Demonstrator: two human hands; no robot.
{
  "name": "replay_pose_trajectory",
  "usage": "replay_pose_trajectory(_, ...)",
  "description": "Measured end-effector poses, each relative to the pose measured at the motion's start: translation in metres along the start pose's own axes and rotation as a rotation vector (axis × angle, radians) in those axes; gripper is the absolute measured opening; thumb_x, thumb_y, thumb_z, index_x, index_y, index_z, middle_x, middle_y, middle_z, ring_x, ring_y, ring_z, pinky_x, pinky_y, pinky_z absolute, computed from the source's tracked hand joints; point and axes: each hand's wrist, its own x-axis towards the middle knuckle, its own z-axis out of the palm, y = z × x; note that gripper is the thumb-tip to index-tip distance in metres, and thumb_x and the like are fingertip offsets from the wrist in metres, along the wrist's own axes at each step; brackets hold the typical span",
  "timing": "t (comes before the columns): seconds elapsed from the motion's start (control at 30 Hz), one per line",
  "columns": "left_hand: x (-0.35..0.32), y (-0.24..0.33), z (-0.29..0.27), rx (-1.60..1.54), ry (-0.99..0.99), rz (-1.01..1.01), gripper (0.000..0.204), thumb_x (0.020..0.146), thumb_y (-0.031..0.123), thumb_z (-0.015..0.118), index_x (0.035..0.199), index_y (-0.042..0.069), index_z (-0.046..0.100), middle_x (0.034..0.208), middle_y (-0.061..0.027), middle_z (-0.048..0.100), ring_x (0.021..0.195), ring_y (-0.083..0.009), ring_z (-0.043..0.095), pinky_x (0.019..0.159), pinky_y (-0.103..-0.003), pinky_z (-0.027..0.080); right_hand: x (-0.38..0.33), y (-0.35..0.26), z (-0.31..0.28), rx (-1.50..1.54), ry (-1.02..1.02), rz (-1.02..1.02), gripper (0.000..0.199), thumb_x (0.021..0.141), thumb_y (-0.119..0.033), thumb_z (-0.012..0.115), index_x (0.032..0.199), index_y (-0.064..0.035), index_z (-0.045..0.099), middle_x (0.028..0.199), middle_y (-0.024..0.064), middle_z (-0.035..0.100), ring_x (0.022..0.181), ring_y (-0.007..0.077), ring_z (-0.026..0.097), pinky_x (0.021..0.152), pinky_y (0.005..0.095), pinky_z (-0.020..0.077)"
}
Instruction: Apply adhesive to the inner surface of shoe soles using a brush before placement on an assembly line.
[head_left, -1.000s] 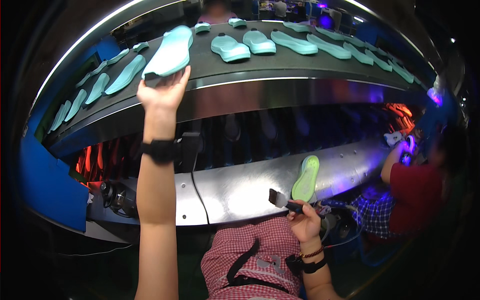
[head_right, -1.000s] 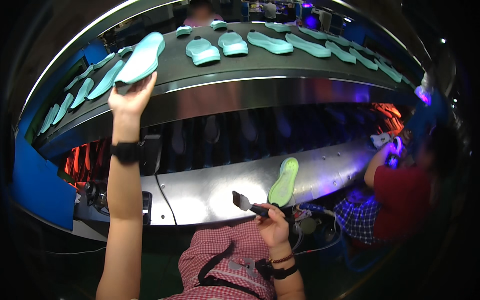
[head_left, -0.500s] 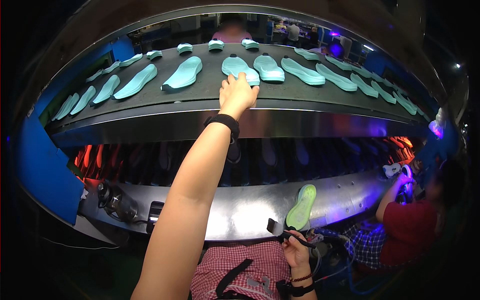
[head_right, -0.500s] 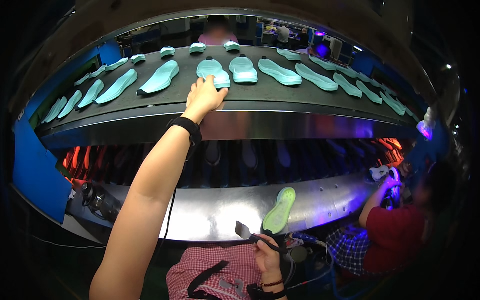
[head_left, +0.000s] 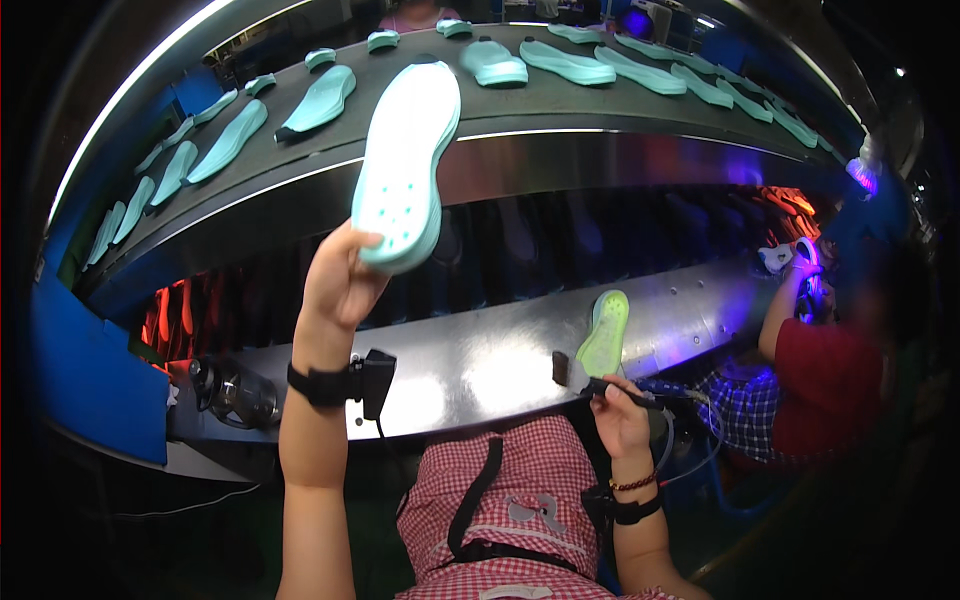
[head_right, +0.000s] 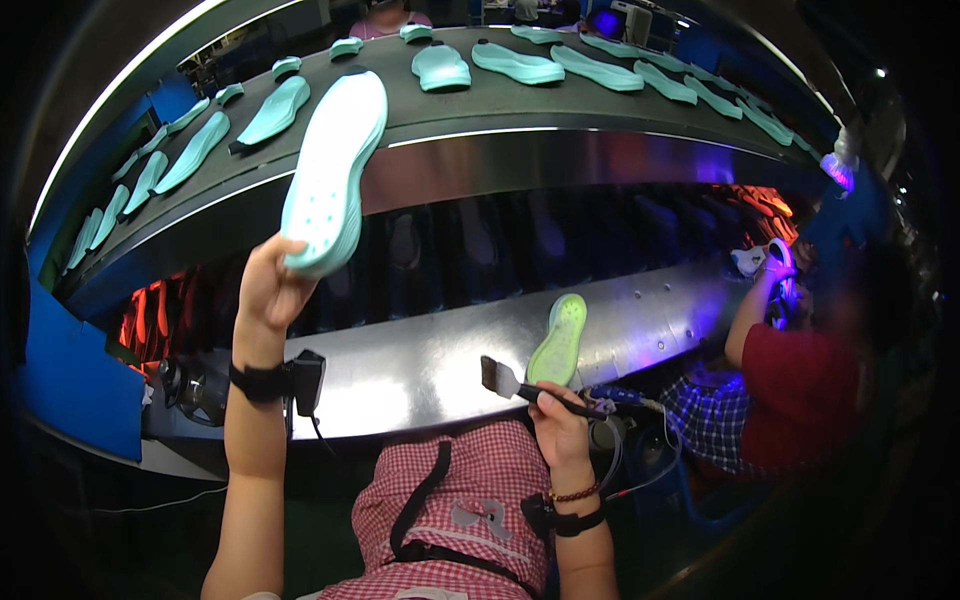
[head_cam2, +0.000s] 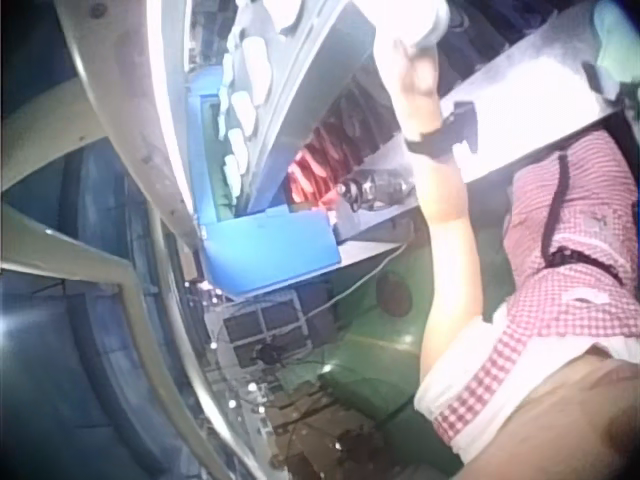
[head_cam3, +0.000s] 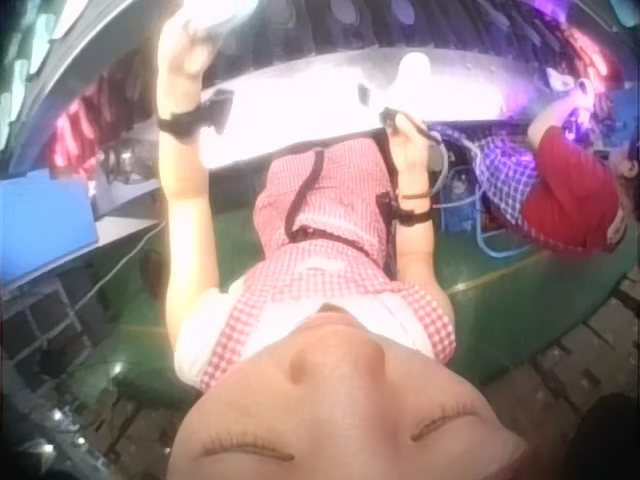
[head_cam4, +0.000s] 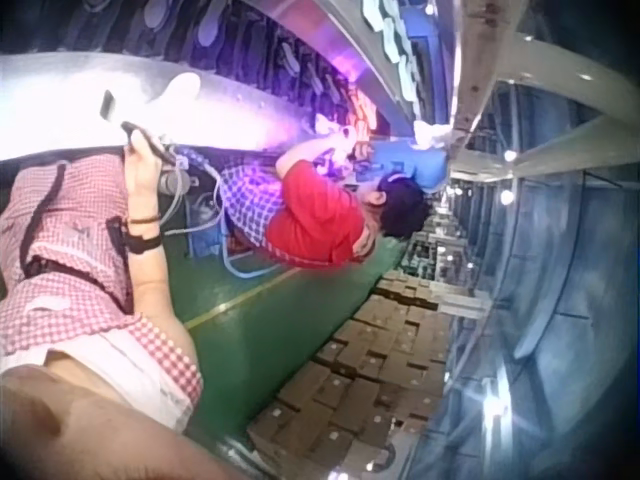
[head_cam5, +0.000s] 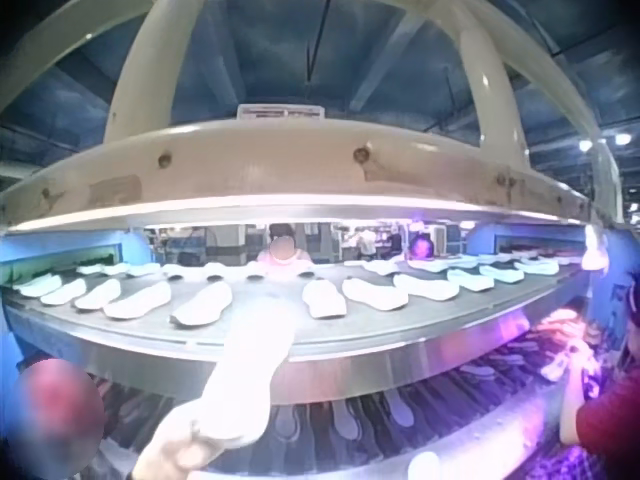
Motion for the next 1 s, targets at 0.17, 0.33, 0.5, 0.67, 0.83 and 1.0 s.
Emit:
replay_pose_trajectory(0.17,-0.106,-0.076,-0.025,-0.278,-0.250,-0.165,0.090,0.077,0.068,0.041,0.135,0.001,0.025,0.126,-0.0252,0.042,0.113,-0.0411,0.046,0.093,-0.054,0.038,-0.007,-0.003,0.023,0.011,-0.220,-0.008,0.020,0.078,0.002,0.055,0.097,0.0030,0.059,0.094,0.0153,0.063,0.087,0.0236,0.061,0.082,0.0328,0.0459)
replay_pose_trajectory(0.33,-0.158,-0.172,-0.054,-0.104,0.156,-0.380,0.085,0.077,0.069,0.040,0.132,0.003,0.032,0.125,-0.0193,0.044,0.112,-0.0359,0.047,0.097,-0.048,0.036,-0.009,0.029,0.044,-0.265,-0.314,0.168,0.022,0.076,0.005,0.056,0.098,0.0072,0.058,0.094,0.0178,0.063,0.090,0.0235,0.060,0.086,0.0332,0.0448)
replay_pose_trajectory(0.5,-0.164,-0.184,-0.031,-0.557,0.135,-0.318,0.090,0.076,0.075,0.022,0.132,0.005,0.034,0.125,-0.0198,0.045,0.112,-0.0394,0.045,0.096,-0.050,0.035,0.013,0.066,0.055,-0.384,-0.251,0.289,0.021,0.077,0.000,0.063,0.097,0.0046,0.062,0.087,0.0102,0.064,0.077,0.0130,0.060,0.074,0.0232,0.0473)
replay_pose_trajectory(0.67,-0.165,-0.189,-0.028,-0.626,0.166,-0.299,0.084,0.080,0.072,0.021,0.128,0.005,0.039,0.116,-0.0230,0.050,0.104,-0.0388,0.051,0.091,-0.049,0.040,0.033,0.078,0.068,-0.480,-0.224,0.235,0.022,0.076,-0.005,0.065,0.096,0.0039,0.062,0.087,0.0089,0.064,0.081,0.0119,0.059,0.073,0.0214,0.0453)
replay_pose_trajectory(0.83,-0.161,-0.202,-0.023,-0.363,0.502,-0.208,0.070,0.086,0.063,0.017,0.125,0.009,0.040,0.116,-0.0120,0.050,0.104,-0.0251,0.051,0.090,-0.038,0.042,0.018,0.078,0.100,-0.667,-0.291,0.100,0.020,0.076,-0.007,0.066,0.095,0.0011,0.064,0.087,0.0095,0.064,0.080,0.0123,0.060,0.071,0.0214,0.0461)
replay_pose_trajectory(1.0,-0.148,-0.201,-0.023,-0.272,0.611,-0.188,0.073,0.085,0.065,0.015,0.123,0.009,0.042,0.114,-0.0134,0.051,0.103,-0.0257,0.052,0.090,-0.039,0.042,-0.011,0.063,0.106,-1.198,-0.590,-0.276,0.023,0.070,-0.013,0.067,0.090,-0.0025,0.067,0.072,0.0106,0.063,0.068,0.0200,0.058,0.063,0.0286,0.0458)
